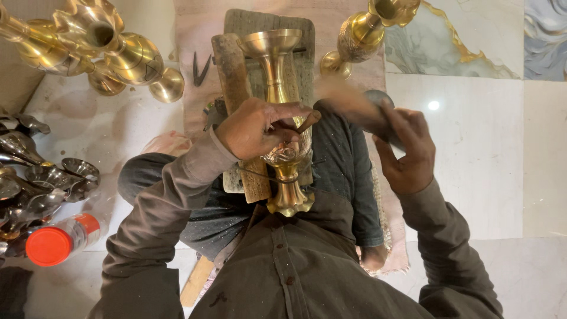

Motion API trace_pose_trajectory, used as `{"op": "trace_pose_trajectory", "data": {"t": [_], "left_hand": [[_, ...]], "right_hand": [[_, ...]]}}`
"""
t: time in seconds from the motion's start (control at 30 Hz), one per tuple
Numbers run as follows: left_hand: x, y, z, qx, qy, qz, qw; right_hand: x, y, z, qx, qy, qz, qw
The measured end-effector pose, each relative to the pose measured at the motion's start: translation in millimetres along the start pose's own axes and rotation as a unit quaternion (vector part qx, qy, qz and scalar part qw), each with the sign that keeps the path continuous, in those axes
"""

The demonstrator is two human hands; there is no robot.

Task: The person sits on the floor with a brass vase held against a wooden board on their lap and hammers a small punch against the vase's surface, chasing an embossed floral pattern into the metal. They reposition the punch and rotate the vase between hammer strikes, working around the decorated body.

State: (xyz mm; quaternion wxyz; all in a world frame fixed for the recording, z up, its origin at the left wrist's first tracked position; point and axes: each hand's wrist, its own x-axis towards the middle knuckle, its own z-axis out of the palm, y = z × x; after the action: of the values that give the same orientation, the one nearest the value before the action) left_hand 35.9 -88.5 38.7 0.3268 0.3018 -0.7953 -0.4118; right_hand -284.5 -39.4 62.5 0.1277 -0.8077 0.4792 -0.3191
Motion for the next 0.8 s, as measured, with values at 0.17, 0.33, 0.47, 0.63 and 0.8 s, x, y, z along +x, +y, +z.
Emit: {"op": "trace_pose_trajectory", "data": {"t": [0.17, 0.33, 0.47, 0.63, 0.8], "left_hand": [[2.2, 1.6, 0.8, 0.033, -0.023, -0.069, 0.997], [2.2, 2.0, -0.2, 0.023, -0.003, -0.013, 1.000], [1.1, 0.7, -1.9, 0.019, -0.007, -0.022, 1.000], [1.0, 0.3, -1.8, 0.013, -0.010, -0.024, 1.000], [1.9, -0.7, -2.3, 0.020, -0.019, -0.035, 0.999]], "right_hand": [[-1.6, -0.3, 4.5, -0.027, -0.012, 0.063, 0.998], [-1.2, -2.8, 5.0, 0.202, 0.008, 0.102, 0.974], [1.9, -3.9, 4.6, 0.157, 0.009, 0.074, 0.985], [0.7, -3.3, 2.6, -0.070, -0.024, -0.020, 0.997], [-1.2, -0.6, 7.1, 0.312, 0.014, 0.149, 0.938]]}}
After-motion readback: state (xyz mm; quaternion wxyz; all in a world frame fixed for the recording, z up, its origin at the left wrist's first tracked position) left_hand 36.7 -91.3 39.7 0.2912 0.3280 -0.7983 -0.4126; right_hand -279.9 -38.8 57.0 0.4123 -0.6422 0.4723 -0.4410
